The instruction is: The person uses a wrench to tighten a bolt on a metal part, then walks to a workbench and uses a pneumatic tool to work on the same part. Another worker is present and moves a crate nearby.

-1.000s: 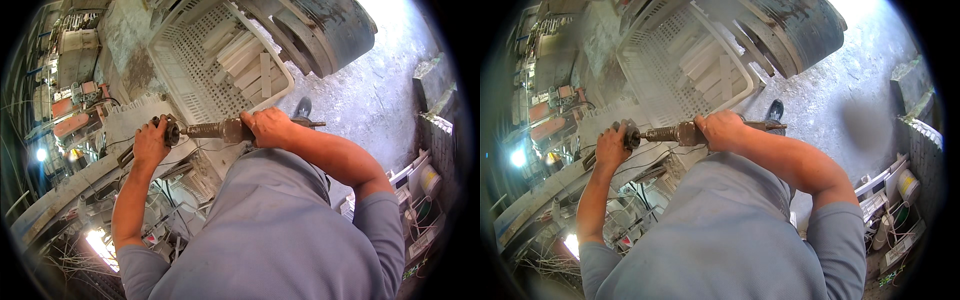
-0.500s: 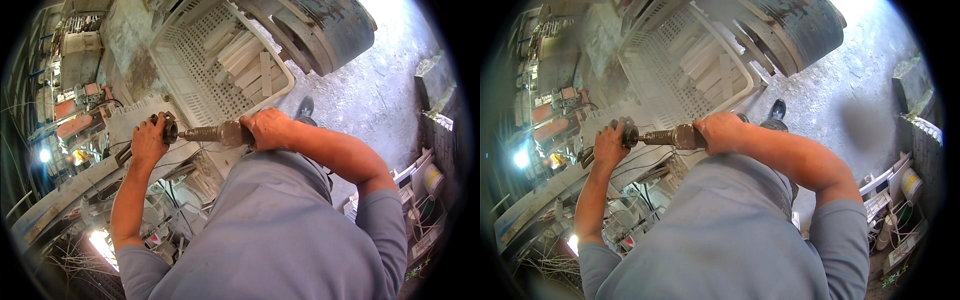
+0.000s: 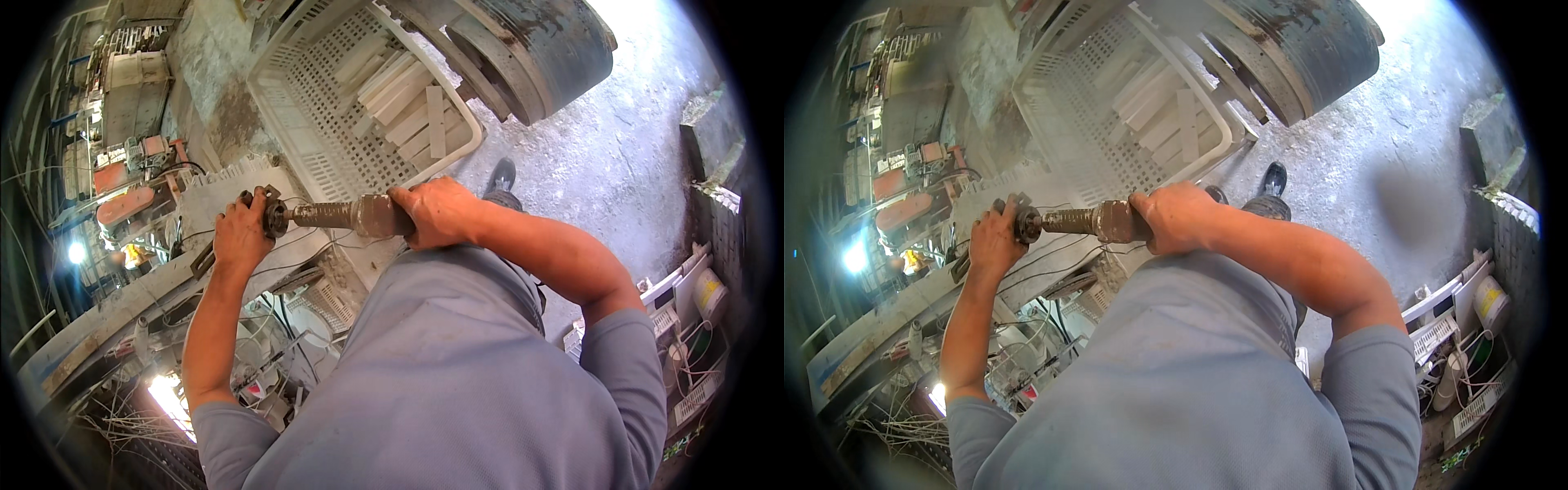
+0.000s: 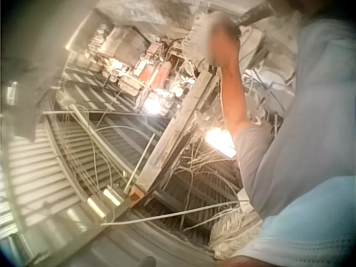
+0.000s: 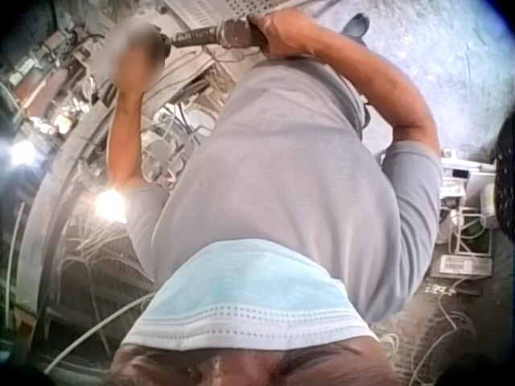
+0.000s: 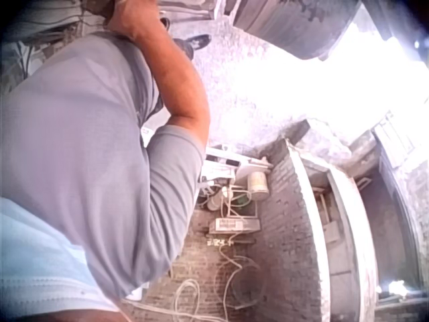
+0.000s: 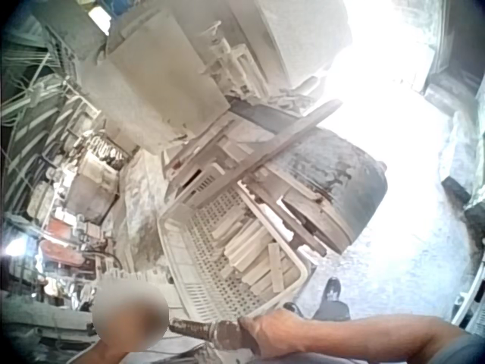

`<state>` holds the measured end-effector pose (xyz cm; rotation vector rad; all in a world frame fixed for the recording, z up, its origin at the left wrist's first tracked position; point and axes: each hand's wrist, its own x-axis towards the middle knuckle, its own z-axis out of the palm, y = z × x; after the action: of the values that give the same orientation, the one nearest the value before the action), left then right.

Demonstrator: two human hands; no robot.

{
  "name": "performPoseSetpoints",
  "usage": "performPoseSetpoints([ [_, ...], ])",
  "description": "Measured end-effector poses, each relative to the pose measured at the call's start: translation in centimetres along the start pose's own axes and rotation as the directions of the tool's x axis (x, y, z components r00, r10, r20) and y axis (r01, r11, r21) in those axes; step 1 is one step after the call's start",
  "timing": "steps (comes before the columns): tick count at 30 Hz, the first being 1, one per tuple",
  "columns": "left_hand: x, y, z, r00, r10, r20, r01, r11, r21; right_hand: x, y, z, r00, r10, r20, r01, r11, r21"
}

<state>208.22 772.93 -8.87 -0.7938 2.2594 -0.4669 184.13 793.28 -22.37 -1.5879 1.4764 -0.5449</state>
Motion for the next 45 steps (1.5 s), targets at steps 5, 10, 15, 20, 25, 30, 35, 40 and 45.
performPoseSetpoints([
  [5, -0.1, 0.1, -0.6, 1.000, 0.019, -0.017, -0.019, 1.000, -0.005, 0.2, 0.0, 0.3, 0.999, 0.016, -0.036, -0.017, 0.999, -0.043],
  [10, 0.3, 0.2, -1.0, 0.999, 0.021, -0.026, -0.020, 1.000, 0.009, 0.5, -0.3, 0.7, 0.998, 0.050, 0.043, -0.046, 0.994, -0.096],
  [15, 0.7, 0.1, -0.6, 0.993, 0.102, -0.056, -0.098, 0.993, 0.066, 0.7, -0.5, 0.5, 0.990, 0.056, 0.127, -0.040, 0.991, -0.127],
  [20, 0.8, 0.2, -0.6, 0.990, 0.129, -0.061, -0.125, 0.990, 0.068, 1.0, -0.4, -0.1, 0.985, 0.034, 0.169, -0.015, 0.994, -0.111],
  [25, 1.1, 0.1, -0.8, 0.989, 0.134, -0.060, -0.129, 0.989, 0.078, 1.1, 0.1, 0.2, 0.986, 0.011, 0.165, 0.001, 0.997, -0.073],
  [30, 1.2, 0.0, -0.9, 0.988, 0.137, -0.066, -0.131, 0.988, 0.076, 0.9, 0.1, -0.3, 0.986, 0.000, 0.169, 0.007, 0.999, -0.043],
  [35, 1.1, 0.1, -1.1, 0.993, 0.110, -0.040, -0.107, 0.992, 0.067, 0.9, 0.5, 0.1, 0.996, -0.039, 0.081, 0.046, 0.995, -0.090],
  [40, 0.9, 0.0, -0.7, 0.997, 0.076, -0.020, -0.076, 0.997, 0.022, 0.6, 0.8, 0.1, 0.999, -0.052, 0.011, 0.053, 0.996, -0.073],
  [45, 0.6, 0.0, -0.6, 0.999, 0.042, -0.002, -0.042, 0.999, -0.018, 0.6, 1.2, 0.7, 0.998, -0.042, -0.054, 0.039, 0.998, -0.057],
])
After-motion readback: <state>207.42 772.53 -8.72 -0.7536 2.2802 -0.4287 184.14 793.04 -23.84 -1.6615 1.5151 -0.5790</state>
